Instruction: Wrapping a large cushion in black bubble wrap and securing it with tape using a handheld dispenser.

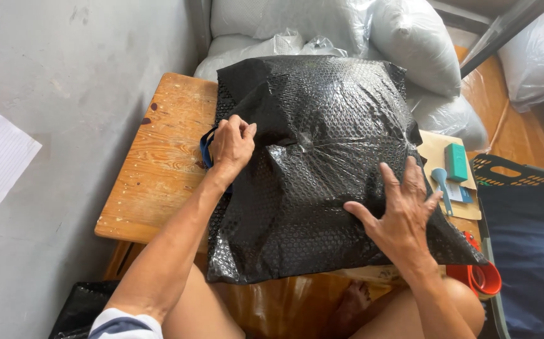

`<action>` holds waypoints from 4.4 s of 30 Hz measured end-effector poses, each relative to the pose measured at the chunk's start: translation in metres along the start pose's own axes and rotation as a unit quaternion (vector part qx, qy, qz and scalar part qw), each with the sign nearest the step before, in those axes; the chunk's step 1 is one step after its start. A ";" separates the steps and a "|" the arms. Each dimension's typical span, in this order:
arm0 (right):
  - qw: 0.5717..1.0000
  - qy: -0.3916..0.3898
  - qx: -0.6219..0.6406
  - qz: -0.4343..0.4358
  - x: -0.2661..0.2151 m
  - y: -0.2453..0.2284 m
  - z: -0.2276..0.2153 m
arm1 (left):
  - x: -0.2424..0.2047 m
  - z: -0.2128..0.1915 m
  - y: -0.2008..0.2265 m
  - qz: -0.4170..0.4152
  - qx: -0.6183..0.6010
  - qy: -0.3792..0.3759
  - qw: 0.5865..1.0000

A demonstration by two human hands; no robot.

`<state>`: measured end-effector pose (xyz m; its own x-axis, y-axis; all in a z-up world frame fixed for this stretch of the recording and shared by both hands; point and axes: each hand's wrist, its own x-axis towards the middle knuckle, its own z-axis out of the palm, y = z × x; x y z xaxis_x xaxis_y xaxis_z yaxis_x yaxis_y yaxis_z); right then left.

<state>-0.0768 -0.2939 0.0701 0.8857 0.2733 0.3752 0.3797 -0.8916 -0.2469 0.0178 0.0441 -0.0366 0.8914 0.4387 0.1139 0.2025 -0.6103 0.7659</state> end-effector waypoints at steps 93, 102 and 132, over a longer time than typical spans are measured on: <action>0.914 0.186 0.054 -0.357 -0.066 0.034 0.145 | -0.133 0.057 0.025 0.562 0.306 0.146 0.755; 0.948 0.072 0.177 -0.256 -0.067 0.028 0.121 | -0.128 0.065 0.022 0.577 0.311 0.182 0.733; 0.989 0.019 -0.124 -0.082 -0.117 0.110 0.153 | -0.149 0.075 0.023 0.559 0.316 0.140 0.754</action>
<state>-0.0979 -0.3691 -0.1374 0.8050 0.4115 0.4273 0.4355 -0.8990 0.0453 -0.0800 -0.0850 -0.0838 0.5450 -0.5145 0.6620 -0.3798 -0.8554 -0.3521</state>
